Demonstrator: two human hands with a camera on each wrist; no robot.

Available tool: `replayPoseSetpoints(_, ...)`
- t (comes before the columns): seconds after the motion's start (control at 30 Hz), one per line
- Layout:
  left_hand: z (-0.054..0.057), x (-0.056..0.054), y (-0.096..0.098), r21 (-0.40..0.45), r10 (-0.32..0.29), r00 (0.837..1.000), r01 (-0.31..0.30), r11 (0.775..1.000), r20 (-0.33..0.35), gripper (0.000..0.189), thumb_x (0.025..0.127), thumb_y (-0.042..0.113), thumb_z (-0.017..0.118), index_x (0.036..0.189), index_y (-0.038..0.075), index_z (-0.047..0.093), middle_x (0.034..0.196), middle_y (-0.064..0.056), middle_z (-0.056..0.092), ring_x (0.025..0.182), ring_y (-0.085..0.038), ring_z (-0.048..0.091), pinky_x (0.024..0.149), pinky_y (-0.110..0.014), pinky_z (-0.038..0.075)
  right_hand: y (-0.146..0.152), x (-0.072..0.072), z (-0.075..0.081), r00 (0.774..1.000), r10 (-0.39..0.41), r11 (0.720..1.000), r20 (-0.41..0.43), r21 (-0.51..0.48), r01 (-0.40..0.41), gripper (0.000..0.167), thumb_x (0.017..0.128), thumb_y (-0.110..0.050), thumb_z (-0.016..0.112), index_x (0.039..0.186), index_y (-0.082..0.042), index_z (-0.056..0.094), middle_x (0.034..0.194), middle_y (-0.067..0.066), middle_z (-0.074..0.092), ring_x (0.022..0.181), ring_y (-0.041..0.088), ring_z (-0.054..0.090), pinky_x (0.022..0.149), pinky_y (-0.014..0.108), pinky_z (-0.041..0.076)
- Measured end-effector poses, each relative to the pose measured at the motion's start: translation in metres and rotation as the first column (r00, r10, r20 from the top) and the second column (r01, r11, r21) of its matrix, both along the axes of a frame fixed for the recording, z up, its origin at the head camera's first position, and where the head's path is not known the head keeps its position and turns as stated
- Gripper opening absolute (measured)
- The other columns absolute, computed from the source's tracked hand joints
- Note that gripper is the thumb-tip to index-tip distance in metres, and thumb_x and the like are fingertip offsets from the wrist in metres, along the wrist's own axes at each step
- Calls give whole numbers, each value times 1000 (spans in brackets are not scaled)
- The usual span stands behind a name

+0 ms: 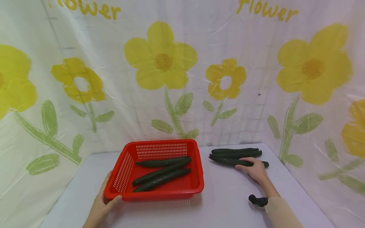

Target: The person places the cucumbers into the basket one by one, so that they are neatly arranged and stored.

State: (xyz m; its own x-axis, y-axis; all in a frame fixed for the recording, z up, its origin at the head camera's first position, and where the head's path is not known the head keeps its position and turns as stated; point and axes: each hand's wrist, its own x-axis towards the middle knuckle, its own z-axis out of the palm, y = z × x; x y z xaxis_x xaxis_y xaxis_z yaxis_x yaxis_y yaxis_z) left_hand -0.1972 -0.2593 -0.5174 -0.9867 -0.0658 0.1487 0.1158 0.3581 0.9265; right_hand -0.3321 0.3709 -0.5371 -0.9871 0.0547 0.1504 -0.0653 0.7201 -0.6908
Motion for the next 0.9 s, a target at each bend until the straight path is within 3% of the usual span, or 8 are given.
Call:
replayPoseSetpoints(0.13, 0, 0, 1, -7, 5, 1000, -5, 1000, 10, 101, 97, 20, 77, 171, 38, 11, 175, -9, 23, 125, 8, 50, 93, -20, 52, -2, 2, 7, 1000, -5, 1000, -12, -6, 5, 63, 85, -53, 87, 129, -8, 76, 139, 23, 67, 133, 47, 55, 104, 60, 47)
replayPoseSetpoints(0.27, 1, 0, 1, -2, 7, 1000, -7, 1000, 19, 100, 97, 21, 77, 171, 38, 11, 175, -9, 25, 124, 7, 51, 92, -20, 52, -6, 2, 20, 1000, 0, 999, -30, -43, -1, 64, 85, -53, 87, 130, -9, 75, 141, 21, 66, 138, 47, 51, 110, 66, 40)
replayPoseSetpoints(0.43, 2, 0, 2, 14, 3, 1000, -4, 1000, 15, 100, 97, 20, 77, 171, 35, 12, 175, -10, 25, 124, 5, 52, 92, -20, 52, -15, -2, 38, 999, 1, 999, -54, -51, -4, 66, 87, -54, 85, 133, -9, 73, 143, 22, 65, 140, 49, 47, 109, 67, 41)
replayPoseSetpoints(0.57, 2, 0, 1, 12, 1, 1000, -1, 1000, 4, 100, 97, 19, 76, 172, 32, 12, 175, -9, 24, 125, 6, 52, 93, -19, 51, -24, -4, 52, 998, 2, 998, -70, -62, -6, 66, 88, -53, 84, 135, -9, 73, 144, 20, 64, 137, 44, 52, 100, 53, 51)
replayPoseSetpoints(0.7, 1, -1, 1, 18, -5, 1000, 5, 1000, -11, 100, 97, 18, 76, 172, 34, 11, 176, -8, 23, 127, 7, 50, 95, -19, 50, -33, -5, 65, 998, -13, 994, -65, -109, 6, 67, 88, -52, 85, 137, -9, 72, 145, 20, 64, 121, 39, 62, 82, 34, 55)
replayPoseSetpoints(0.77, 1, -1, 1, 25, -9, 1000, 9, 1000, -14, 100, 97, 18, 76, 172, 34, 12, 176, -8, 23, 127, 7, 50, 95, -18, 50, -37, -6, 69, 998, -18, 992, -63, -128, 10, 68, 87, -52, 85, 138, -9, 71, 146, 20, 63, 122, 40, 61, 84, 35, 55)
replayPoseSetpoints(0.9, 0, -1, 1, 36, -10, 1000, 11, 999, -10, 100, 97, 18, 76, 172, 34, 12, 176, -9, 23, 127, 7, 50, 94, -18, 50, -42, -6, 74, 997, -10, 990, -77, -143, -1, 68, 87, -51, 86, 137, -7, 71, 146, 21, 63, 140, 44, 51, 105, 53, 50)
